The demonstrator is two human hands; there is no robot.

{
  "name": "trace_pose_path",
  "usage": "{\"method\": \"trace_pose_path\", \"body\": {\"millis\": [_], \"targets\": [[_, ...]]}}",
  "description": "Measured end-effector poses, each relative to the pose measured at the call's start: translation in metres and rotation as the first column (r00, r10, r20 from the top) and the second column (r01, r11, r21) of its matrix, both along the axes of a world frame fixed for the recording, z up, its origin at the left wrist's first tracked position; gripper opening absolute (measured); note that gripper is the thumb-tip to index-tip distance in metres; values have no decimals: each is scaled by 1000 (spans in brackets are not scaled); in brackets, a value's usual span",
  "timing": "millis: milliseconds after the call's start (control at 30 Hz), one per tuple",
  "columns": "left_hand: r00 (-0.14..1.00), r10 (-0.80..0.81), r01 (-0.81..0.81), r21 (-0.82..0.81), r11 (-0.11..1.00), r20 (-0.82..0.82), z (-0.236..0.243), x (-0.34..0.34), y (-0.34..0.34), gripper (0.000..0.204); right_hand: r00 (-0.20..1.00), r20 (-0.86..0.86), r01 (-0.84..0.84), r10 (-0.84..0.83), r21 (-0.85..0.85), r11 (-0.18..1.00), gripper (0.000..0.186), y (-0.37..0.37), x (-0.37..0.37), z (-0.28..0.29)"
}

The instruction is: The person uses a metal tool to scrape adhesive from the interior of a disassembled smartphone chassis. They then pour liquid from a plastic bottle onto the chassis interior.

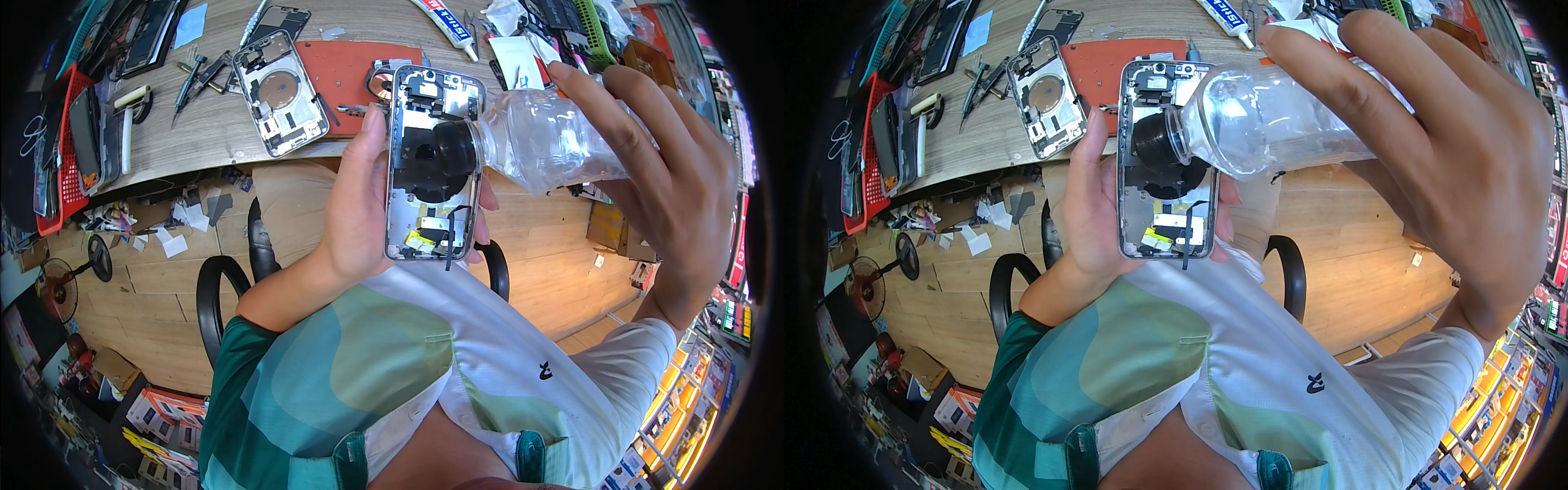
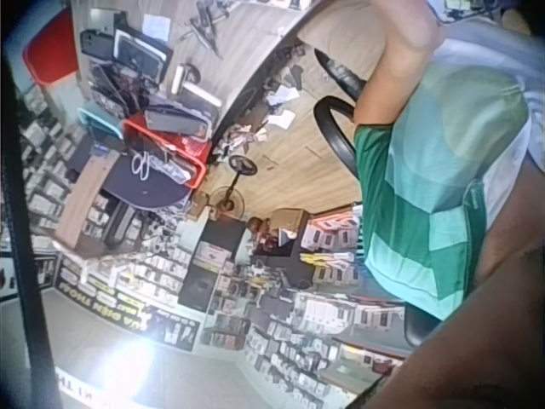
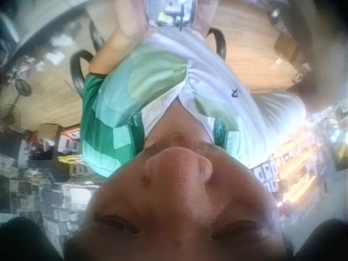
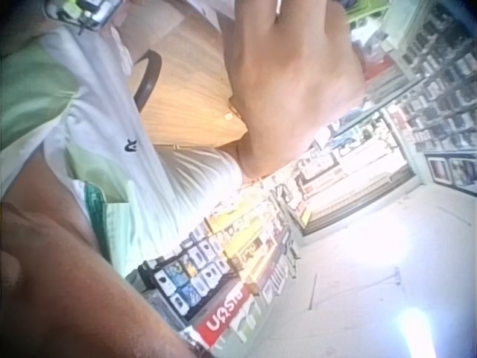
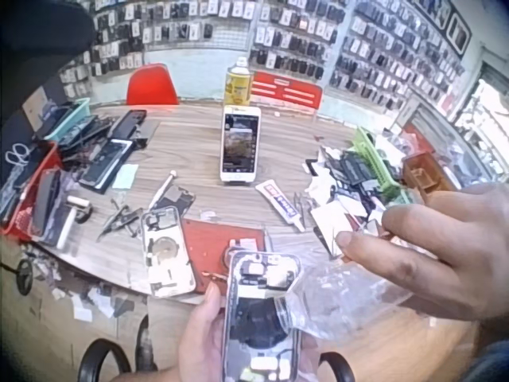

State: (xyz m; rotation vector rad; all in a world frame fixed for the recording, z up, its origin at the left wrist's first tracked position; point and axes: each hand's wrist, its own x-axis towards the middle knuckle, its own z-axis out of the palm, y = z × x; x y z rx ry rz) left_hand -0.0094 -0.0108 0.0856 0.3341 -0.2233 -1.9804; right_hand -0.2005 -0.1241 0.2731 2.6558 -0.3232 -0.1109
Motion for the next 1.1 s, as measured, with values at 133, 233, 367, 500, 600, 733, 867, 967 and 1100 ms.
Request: {"method": "trace_pose_path", "body": {"millis": [133, 233, 367, 500, 600, 733, 867, 967, 1100], "targets": [[1000, 4, -4, 21, 1000, 6, 2, 0, 1, 96, 1000, -8, -28, 28, -17, 999, 79, -2, 3, 0], [1000, 13, -13, 38, 999, -9, 3, -1, 1, 96, 999, 10, -36, 36, 3, 999, 78, -2, 9, 3], [1000, 14, -14, 22, 1000, 17, 4, -1, 1, 97, 996, 53, -69, 67, 23, 997, 76, -7, 11, 3], [999, 10, -10, 8, 1000, 34, 3, -1, 1, 99, 993, 35, -109, 109, 10, 994, 72, -15, 10, 6], [1000, 10, -10, 19, 1000, 26, 4, 0, 1, 100, 996, 26, -89, 88, 49, 995, 71, -14, 15, 9], [1000, 11, -12, 14, 1000, 5, 2, 0, 1, 101, 998, 2, -63, 63, 38, 997, 71, -15, 17, 11], [997, 10, -9, -9, 1000, 81, 7, 0, 1, 91, 997, 20, -75, 74, 41, 996, 71, -16, 18, 10], [998, 13, -14, 21, 1000, 66, 8, -1, 1, 92, 997, 23, -78, 77, 46, 996, 71, -16, 19, 9], [996, 18, -17, -15, 1000, 87, 6, -1, 1, 93, 997, 29, -79, 78, 45, 996, 71, -16, 19, 9]]}}
